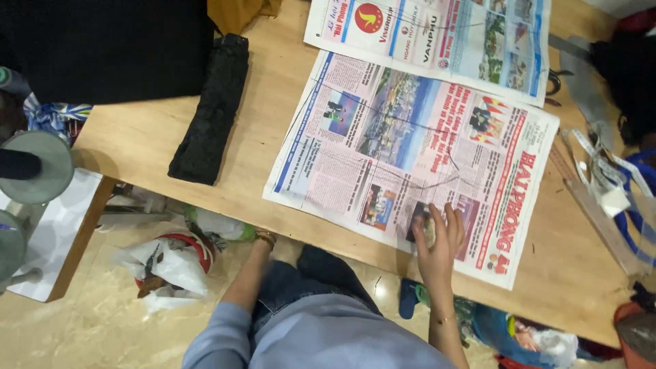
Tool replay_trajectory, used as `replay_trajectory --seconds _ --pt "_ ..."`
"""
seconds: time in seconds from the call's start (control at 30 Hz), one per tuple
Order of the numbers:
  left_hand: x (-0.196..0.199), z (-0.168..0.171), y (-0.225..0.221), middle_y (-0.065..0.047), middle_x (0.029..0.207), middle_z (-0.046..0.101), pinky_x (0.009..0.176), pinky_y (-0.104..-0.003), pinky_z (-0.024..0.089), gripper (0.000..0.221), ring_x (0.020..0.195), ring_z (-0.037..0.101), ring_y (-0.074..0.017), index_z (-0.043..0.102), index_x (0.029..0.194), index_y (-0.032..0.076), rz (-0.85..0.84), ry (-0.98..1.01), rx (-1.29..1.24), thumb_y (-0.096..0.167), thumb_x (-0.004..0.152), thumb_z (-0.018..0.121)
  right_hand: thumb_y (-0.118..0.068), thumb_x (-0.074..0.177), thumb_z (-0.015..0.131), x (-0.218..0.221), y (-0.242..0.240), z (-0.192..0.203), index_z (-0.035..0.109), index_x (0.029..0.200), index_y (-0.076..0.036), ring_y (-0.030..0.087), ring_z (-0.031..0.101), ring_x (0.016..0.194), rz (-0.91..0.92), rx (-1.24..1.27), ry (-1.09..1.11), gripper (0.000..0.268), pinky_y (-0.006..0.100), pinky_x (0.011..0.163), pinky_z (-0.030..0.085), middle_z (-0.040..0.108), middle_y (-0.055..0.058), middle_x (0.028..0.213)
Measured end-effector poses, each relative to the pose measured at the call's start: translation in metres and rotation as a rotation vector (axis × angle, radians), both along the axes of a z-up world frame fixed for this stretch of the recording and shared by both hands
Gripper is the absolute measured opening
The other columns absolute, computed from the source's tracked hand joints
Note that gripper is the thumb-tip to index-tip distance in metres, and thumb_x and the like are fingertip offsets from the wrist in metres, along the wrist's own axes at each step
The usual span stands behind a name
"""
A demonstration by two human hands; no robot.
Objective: Tracing the outline of a fabric piece onto a newspaper to create a sewing pattern.
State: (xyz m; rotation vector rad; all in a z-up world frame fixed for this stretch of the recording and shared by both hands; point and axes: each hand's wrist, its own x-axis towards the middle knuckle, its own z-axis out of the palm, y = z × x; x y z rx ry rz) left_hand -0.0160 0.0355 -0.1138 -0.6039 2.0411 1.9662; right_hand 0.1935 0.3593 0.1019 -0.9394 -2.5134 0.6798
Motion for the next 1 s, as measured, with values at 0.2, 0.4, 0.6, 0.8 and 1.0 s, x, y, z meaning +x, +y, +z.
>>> replay_trajectory --seconds 0.2,0.4,0.6,0.8,1.0 --pt "-0.026 0.017 0.012 -0.018 0.147 0.049 0.105 -0.056 0.04 0.067 0.133 0.047 -0.0404 0.046 0.147 0.013 -0.028 -0.097 0.227 0.06 0.1 0.044 -0.029 0.103 0.057 0.061 -0.067 0.006 0.052 0.148 -0.017 0.033 0.029 0.154 -0.047 -0.051 -0.049 0.047 0.056 0.119 0.021 0.044 0.012 0.158" --pt "-0.037 0.043 0.012 -0.016 0.142 0.054 0.099 -0.055 0.044 0.069 0.128 0.051 -0.0389 0.051 0.143 0.015 -0.038 -0.207 0.455 0.064 0.095 0.045 -0.029 0.102 0.059 0.075 -0.142 0.009 0.055 0.145 -0.016 0.031 0.034 0.152 0.004 -0.126 0.01 0.046 0.052 0.12 0.024 0.047 0.009 0.155" --pt "-0.05 0.023 -0.011 -0.013 0.137 0.059 0.093 -0.053 0.049 0.071 0.123 0.056 -0.0375 0.056 0.138 0.017 -0.034 -0.314 0.66 0.068 0.09 0.047 -0.027 0.1 0.061 0.101 -0.221 0.023 0.06 0.14 -0.012 0.032 0.038 0.15 0.001 -0.155 0.045 0.043 0.049 0.122 0.032 0.053 0.01 0.15" --pt "-0.08 0.007 -0.039 -0.011 0.132 0.064 0.087 -0.052 0.053 0.073 0.118 0.06 -0.0361 0.06 0.134 0.019 -0.01 -0.39 0.847 0.072 0.085 0.048 -0.025 0.097 0.062 0.161 -0.273 0.013 0.064 0.135 -0.014 0.026 0.049 0.142 -0.139 -0.282 -0.033 0.04 0.042 0.117 0.037 0.061 0.008 0.143" --pt "-0.089 -0.041 -0.001 -0.008 0.127 0.069 0.081 -0.051 0.057 0.076 0.113 0.064 -0.0346 0.065 0.13 0.021 -0.033 -0.525 1.072 0.076 0.081 0.049 -0.025 0.098 0.06 0.195 -0.293 0.011 0.063 0.135 -0.015 0.025 0.05 0.141 -0.31 -0.322 -0.097 0.038 0.043 0.113 0.04 0.063 0.005 0.141"
